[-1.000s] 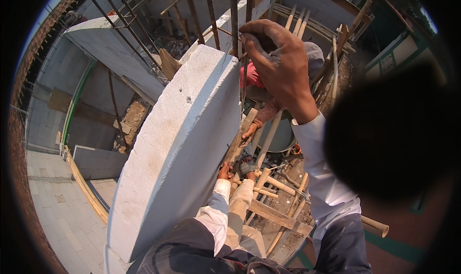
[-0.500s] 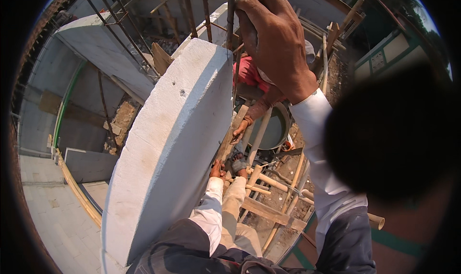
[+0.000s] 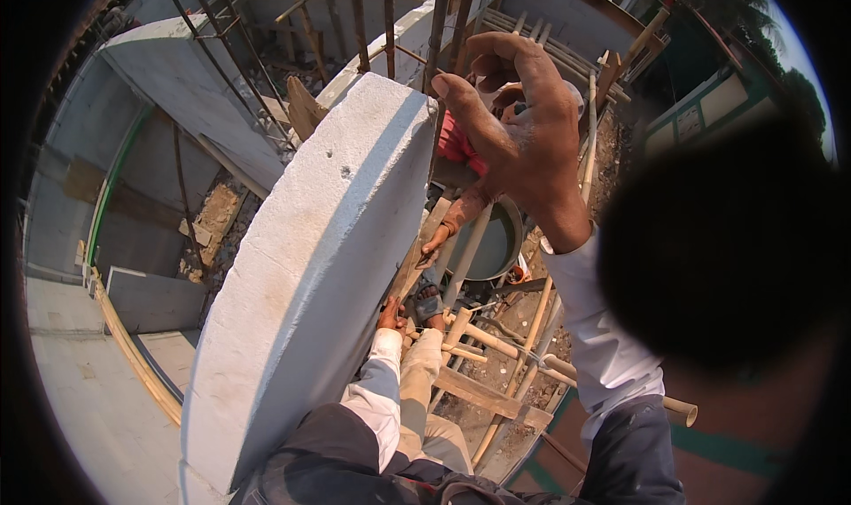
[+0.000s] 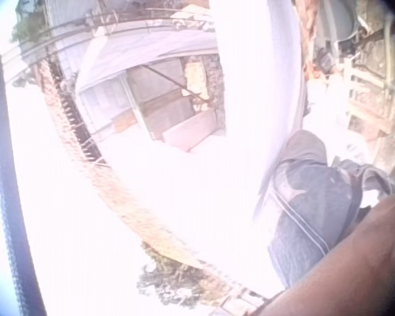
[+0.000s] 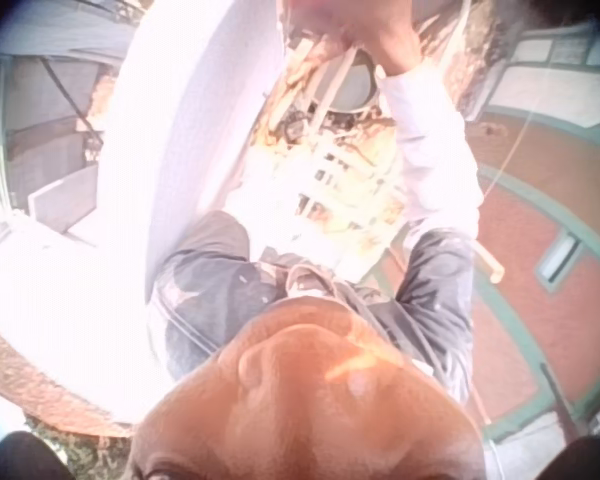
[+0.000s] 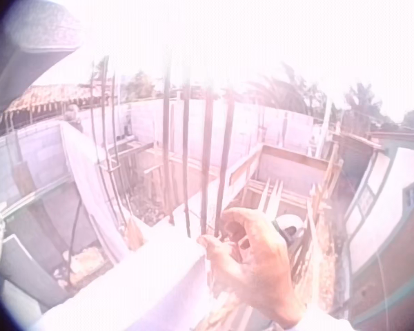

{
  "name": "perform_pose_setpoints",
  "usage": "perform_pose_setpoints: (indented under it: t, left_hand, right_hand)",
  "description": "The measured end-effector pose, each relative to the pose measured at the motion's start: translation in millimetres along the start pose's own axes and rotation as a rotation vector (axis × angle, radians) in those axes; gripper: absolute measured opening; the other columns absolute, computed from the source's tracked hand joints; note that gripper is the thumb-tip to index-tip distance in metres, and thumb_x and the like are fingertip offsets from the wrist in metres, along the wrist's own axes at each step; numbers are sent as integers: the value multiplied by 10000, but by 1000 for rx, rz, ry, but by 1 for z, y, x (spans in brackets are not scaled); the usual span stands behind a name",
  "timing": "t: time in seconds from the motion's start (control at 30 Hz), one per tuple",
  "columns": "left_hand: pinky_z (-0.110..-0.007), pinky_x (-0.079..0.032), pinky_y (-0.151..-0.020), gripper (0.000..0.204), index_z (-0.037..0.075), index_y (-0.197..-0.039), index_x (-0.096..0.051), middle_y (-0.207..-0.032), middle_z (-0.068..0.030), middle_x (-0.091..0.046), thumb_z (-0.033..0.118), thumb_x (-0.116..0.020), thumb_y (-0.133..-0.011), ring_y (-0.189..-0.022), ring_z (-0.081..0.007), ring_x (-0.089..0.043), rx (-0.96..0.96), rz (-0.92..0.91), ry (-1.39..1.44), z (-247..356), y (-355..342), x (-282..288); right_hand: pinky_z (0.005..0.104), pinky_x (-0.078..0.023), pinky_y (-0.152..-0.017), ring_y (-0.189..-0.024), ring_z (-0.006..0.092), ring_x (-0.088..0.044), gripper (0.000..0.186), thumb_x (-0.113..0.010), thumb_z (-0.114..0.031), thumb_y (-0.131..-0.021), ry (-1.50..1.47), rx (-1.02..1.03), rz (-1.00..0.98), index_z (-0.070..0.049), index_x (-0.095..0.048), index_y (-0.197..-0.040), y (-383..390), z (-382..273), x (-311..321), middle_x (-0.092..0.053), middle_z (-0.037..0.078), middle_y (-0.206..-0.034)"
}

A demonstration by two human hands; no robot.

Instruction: The person uses a string line to align a wooden plank against a curved concrete wall on a bamboo scaffold. They adjust the plank and string repeatedly to ensure alignment, while another worker is visible nearby.

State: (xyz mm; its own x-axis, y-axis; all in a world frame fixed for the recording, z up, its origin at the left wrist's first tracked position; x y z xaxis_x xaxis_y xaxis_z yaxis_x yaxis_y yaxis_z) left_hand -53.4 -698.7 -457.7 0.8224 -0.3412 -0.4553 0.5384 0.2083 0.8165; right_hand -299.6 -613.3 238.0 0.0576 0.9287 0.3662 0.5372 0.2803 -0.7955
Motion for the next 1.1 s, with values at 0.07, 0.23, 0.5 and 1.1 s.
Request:
perform_pose_setpoints:
  t: [0.07,0.23,0.5,1.1]
  left_hand:
    - [-175,-331,-418,493,133,-1380,-450,-1434,-34,-474,328,-605,-954,-787,-76,-513,-8,-27,-16,11,-6,11]
    - [-176,-331,-418,498,131,-1381,-451,-1432,-32,-476,329,-608,-952,-789,-76,-513,-12,-27,-16,6,-8,5]
    - [-178,-331,-417,504,129,-1382,-451,-1429,-31,-478,331,-613,-949,-790,-75,-514,-19,-14,-10,6,-8,11]
    - [-185,-309,-417,533,127,-1372,-459,-1405,-14,-495,347,-649,-925,-798,-80,-513,-6,13,17,8,-2,3]
  right_hand:
    - [338,-492,-617,-706,193,-593,350,-754,-270,-808,15,-22,53,23,-660,-974,-6,-7,-2,-597,109,-822]
    - [257,-503,-691,-780,128,-628,311,-740,-251,-831,100,-94,45,20,-704,-979,-20,-2,-11,-654,71,-840]
    - [253,-509,-753,-816,117,-638,272,-706,-217,-865,-256,-359,-157,3,-712,-1025,-16,24,-39,-680,77,-910]
    - [345,-554,-652,-757,271,-685,346,-676,-29,-814,339,294,-5,-37,-609,-1153,-9,-31,-29,-646,149,-873]
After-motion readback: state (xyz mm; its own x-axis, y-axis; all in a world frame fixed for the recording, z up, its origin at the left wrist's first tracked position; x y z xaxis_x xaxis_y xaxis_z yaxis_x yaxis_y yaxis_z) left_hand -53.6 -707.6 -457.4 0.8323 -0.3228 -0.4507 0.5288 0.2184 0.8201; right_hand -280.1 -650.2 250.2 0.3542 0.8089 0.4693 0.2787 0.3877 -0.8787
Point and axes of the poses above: each hand's wrist, its own y-axis away from the middle knuckle, its own x-axis out of the back of the hand, z = x × y, the point moved 10 cm from there along -y, towards the middle knuckle
